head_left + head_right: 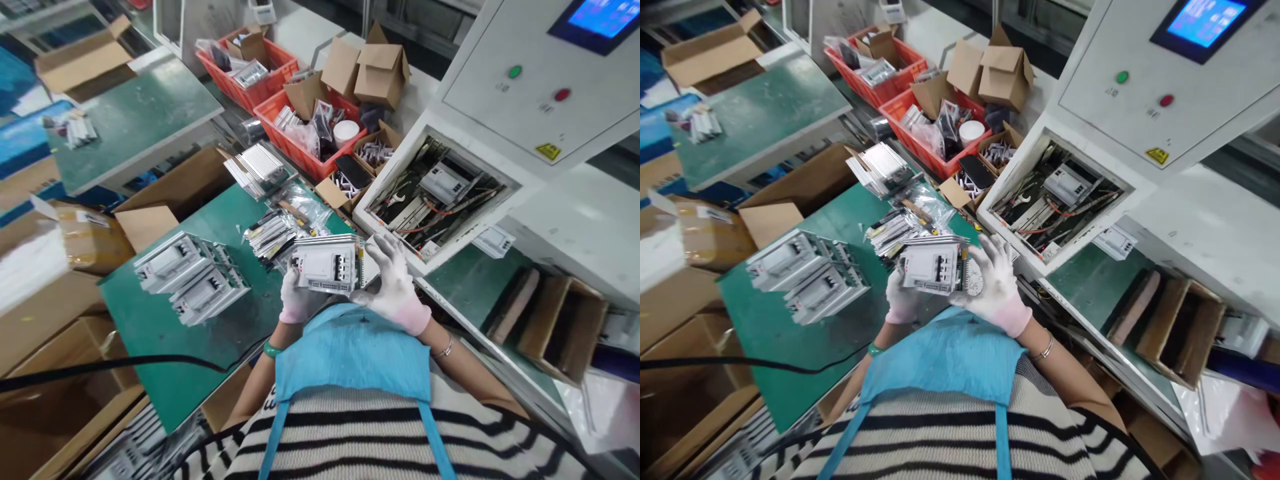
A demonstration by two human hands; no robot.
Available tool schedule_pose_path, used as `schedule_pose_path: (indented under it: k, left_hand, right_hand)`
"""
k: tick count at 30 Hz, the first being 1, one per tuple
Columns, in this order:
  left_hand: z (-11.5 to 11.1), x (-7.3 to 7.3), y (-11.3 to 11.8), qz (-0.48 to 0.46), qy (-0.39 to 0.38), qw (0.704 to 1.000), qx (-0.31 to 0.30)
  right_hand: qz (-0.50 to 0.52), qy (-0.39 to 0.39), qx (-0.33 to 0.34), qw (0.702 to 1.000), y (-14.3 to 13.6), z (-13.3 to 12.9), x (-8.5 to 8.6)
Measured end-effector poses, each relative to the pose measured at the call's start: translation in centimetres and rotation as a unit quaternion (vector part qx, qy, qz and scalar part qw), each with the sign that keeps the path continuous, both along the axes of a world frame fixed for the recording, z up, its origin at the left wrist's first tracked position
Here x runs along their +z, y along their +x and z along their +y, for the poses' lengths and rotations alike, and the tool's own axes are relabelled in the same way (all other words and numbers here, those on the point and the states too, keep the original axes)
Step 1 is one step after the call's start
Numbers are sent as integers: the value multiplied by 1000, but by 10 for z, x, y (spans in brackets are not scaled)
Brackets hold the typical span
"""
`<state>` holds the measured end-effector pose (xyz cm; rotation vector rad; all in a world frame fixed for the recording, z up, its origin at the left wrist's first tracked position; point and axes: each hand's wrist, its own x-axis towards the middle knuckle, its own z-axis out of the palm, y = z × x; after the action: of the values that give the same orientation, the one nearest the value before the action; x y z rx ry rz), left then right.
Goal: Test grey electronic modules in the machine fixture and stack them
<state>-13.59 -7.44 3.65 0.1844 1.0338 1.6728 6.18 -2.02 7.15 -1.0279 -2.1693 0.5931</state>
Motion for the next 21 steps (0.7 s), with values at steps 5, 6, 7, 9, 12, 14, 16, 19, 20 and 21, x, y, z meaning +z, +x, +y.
schedule_pose_path:
  k: [5,6,7,9,12,14,16,19,20,21]
  left_hand:
    - [-4,3,1,-69,3,998,2]
    - [-4,4,1,-81,0,997,3]
    - [-5,4,1,-91,-4,996,5]
    - [-5,5,1,-101,-12,995,3]
    - [-6,4,2,-80,-15,997,13]
    - [-5,2,1,-46,-8,999,13]
    - [-5,-1,1,-6,-1,1000,-7]
    - [-4,-3,-1,38,4,998,-45]
    - [-4,-4,-1,43,6,998,-54]
    - [-4,-4,-1,45,9,997,-58]
  right_hand:
    - [-38,33,21,998,-4,-1,3]
    - [-45,38,24,998,-4,-1,3]
    - [-51,42,25,997,-4,-2,3]
    - [-61,49,27,997,-5,-2,4]
    - [-73,56,24,995,-5,-3,4]
    - [-82,51,22,995,-4,-4,4]
    - [-85,40,24,995,-4,-4,3]
    - [-67,19,32,997,-4,-5,2]
    - [-58,12,33,998,-4,-5,2]
    - [-49,6,35,998,-4,-5,1]
